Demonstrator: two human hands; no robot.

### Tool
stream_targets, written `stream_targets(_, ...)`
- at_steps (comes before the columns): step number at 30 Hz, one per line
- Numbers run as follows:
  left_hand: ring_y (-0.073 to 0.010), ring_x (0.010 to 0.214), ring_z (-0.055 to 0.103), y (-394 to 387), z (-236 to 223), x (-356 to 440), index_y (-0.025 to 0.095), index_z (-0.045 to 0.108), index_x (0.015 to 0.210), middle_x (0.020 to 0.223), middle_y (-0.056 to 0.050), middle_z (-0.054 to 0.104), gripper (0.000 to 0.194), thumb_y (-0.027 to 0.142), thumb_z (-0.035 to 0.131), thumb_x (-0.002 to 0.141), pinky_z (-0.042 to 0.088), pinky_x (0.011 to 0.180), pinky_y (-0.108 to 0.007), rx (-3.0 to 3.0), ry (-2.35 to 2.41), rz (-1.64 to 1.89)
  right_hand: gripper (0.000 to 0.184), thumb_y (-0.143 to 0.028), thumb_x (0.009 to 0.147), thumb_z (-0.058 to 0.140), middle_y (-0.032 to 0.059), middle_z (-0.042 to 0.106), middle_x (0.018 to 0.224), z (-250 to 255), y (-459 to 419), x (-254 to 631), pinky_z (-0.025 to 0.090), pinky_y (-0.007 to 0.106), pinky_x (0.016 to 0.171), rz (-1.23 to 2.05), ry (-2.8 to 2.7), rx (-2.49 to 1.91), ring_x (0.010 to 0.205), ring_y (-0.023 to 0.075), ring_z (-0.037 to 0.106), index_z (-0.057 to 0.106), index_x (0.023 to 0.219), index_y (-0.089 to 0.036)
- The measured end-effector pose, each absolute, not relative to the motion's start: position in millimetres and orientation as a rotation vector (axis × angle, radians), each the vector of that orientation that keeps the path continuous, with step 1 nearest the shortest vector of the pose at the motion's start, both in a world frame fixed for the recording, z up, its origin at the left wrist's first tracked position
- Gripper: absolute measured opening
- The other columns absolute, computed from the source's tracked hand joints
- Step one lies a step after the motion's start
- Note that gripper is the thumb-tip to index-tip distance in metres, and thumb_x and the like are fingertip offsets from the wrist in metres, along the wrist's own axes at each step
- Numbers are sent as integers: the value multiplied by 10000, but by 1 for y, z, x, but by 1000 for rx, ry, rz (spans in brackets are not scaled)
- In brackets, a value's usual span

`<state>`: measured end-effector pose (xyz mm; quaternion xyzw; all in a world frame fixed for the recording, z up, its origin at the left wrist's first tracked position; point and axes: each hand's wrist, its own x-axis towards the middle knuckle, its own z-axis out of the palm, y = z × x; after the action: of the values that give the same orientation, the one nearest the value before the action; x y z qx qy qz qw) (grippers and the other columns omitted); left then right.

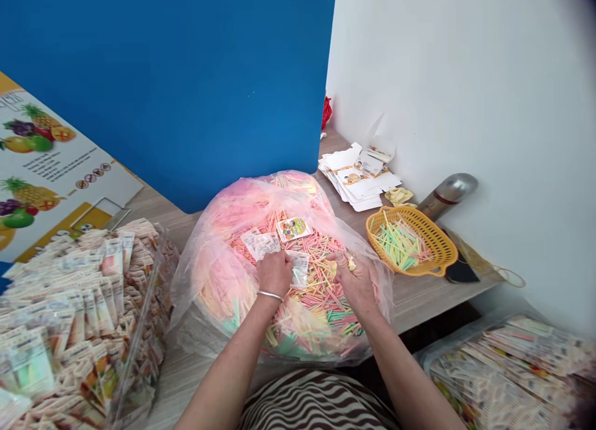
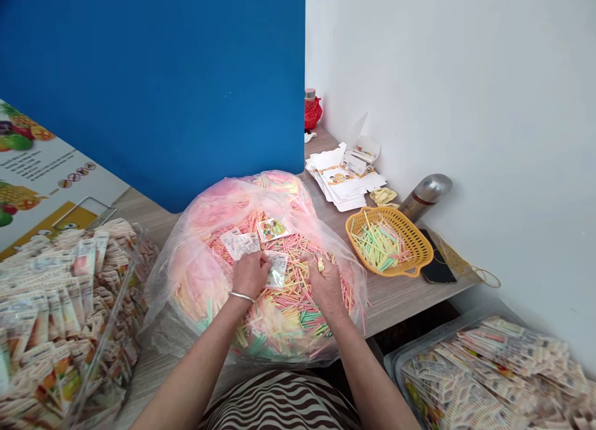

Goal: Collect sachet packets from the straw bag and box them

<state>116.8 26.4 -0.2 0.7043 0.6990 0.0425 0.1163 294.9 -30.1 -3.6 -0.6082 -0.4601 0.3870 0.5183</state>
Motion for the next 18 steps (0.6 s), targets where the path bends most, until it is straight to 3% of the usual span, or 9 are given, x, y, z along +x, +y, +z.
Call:
stream_targets(3,-235,945,587,22,4,114,195,679,845,920,-74,676,194,297,526,907,401,817,-341,2146,1969,205,497,-561,929,444,10,580,612,-8,-23,292,459,299,610,909,-1192,-1487,625,192,573,716,1040,-160)
stream_targets(7,-202,904,577,13,15,114,180,654,821,877,-65,658,221,241,470,927,397,821,-301,2219,1746,422,375,-457,911,499,78,707,1005,-7,-12,285,465,342,851,851,-1426,-1462,983,239,634,684,1115,-203)
stream_targets(10,-166,804,584,8,23,113,190,620,871,828,-34,649,215,249,426,942,395,750,-264,2060,1577,611,297,-402,929,466,56,708,851,-3,-8,281,448,322,746,778,-1647,-1538,804,227,643,691,993,-219)
stream_targets(13,-151,732,583,6,27,111,210,629,921,795,-2,656,165,344,537,892,372,691,-247,1906,1499,651,312,-383,957,416,28,656,693,3,-10,281,384,290,630,722,-1788,-1550,640,202,590,678,897,-224)
stream_targets(18,-107,567,419,6,21,111,176,535,599,551,40,466,276,359,645,773,285,587,-234,1713,1478,709,349,-442,946,448,14,616,652,13,-15,285,372,274,590,810,-1681,-1446,602,181,543,686,819,-222)
